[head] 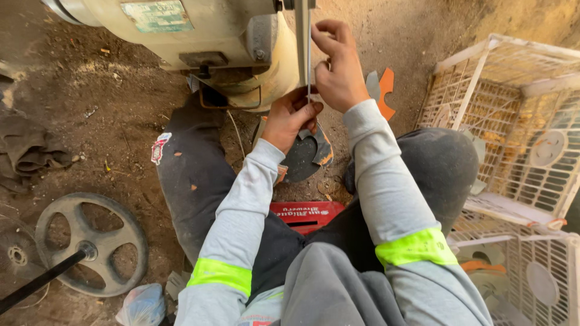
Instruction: The person sits on the ground and uses a bench grinder to smooth the edges of several shoe sole pieces. They handle both gray and orange pieces, repeatedly pressing them against the spinning wheel and placing finished pieces into a nearby white plastic crate.
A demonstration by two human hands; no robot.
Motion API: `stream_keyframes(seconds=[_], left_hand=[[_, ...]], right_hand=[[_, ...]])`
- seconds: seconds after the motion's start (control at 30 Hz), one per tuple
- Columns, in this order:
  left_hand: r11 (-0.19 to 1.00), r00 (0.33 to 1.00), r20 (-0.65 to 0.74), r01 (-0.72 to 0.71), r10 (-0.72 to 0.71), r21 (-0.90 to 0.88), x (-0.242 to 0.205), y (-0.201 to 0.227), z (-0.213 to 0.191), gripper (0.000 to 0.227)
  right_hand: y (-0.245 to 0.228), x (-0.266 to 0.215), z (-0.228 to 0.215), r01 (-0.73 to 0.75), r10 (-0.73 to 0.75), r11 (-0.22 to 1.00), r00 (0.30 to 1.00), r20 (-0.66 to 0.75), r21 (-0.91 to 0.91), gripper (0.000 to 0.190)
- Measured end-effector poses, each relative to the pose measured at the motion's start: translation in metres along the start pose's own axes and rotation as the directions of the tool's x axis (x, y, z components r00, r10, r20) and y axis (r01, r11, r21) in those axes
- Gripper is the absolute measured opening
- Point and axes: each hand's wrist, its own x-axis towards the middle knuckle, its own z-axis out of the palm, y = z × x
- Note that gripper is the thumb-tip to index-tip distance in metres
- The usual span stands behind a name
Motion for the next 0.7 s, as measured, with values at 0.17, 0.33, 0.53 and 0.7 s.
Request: stream_keyframes(seconds=[0.17, 0.33, 0.53, 0.7], left_hand=[[0.998, 0.998, 0.056, 0.001, -0.004, 0.058, -0.016, -0.010, -0.005, 0.048], [0.819, 0.976, -0.072, -0.130, 0.204, 0.559, -0.056, -0.038, 0.005, 0.059], [0.512, 0.945, 0.000, -0.178, 0.327, 0.840, -0.080, -0.025, 0.010, 0.056], [0.501, 0.943, 0.078, -0.241, 0.324, 0.832, -0.081, -0.009, 0.005, 0.050]], right_hand=[[-0.011, -0.017, -0.003, 0.028, -0.027, 0.997, 1.000, 0.009, -0.072, 0.066], [-0.013, -0.051, -0.063, -0.091, 0.093, 0.996, 0.898, 0.431, -0.025, 0.036], [-0.008, -0.071, -0.092, -0.365, 0.405, 0.909, 0.887, 0.222, -0.199, 0.035], [-0.007, -0.080, -0.079, -0.080, 0.105, 0.949, 0.992, 0.065, -0.305, 0.066]])
